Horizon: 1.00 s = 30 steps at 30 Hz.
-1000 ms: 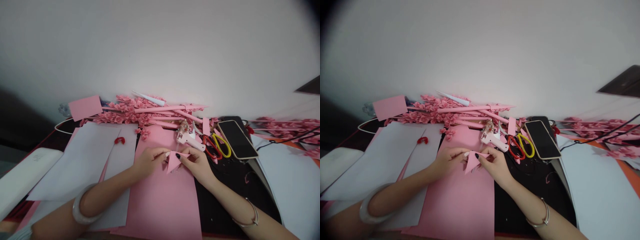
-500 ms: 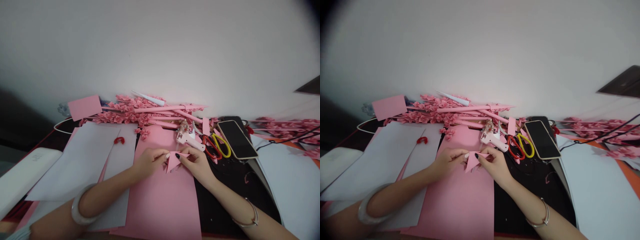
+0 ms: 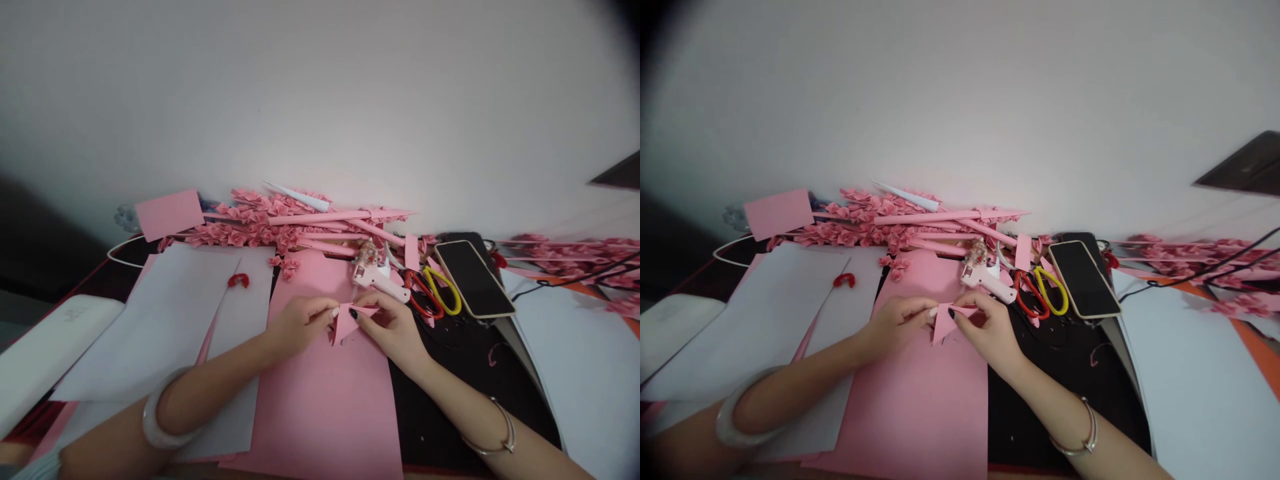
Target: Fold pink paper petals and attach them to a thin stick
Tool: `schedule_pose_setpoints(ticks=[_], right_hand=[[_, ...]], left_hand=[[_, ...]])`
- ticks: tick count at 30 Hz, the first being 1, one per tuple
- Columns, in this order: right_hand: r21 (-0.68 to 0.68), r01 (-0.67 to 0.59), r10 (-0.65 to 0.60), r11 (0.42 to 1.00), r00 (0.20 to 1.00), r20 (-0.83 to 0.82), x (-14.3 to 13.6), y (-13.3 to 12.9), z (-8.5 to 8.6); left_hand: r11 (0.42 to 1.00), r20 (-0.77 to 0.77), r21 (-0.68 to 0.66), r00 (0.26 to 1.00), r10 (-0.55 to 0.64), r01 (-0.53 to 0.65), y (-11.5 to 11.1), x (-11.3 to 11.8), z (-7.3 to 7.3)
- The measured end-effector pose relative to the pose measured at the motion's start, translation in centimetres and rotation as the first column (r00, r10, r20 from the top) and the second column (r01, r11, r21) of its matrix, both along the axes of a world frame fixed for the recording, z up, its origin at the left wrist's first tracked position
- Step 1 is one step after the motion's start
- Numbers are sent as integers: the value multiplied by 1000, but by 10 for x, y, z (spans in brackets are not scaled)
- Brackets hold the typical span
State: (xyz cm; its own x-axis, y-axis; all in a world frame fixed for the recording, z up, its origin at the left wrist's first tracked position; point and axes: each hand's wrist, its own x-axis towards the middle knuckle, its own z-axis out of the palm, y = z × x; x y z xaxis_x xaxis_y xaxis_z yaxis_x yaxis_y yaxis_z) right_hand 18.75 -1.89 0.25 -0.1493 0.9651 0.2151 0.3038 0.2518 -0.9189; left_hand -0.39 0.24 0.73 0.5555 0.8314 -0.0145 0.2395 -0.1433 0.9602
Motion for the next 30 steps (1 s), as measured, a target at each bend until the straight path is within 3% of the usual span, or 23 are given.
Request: schedule_pose_setpoints(ticks=[5, 11, 18, 30], right_hand=[[19, -28, 28, 999, 1000, 1, 0, 1, -1], [17, -66, 67, 998, 998, -19, 0, 2, 4], [61, -106, 104, 992, 994, 47, 0, 1, 5], [45, -72, 70, 996, 996, 47, -2, 0, -1]], left_hand=[[997, 74, -68, 997, -37, 43, -1, 0, -1], [999, 42, -44, 999, -20, 22, -1, 0, -4], [972, 172, -227, 985, -15, 55, 0, 0, -6], [997, 66, -71, 998, 13, -8, 0, 2, -4]])
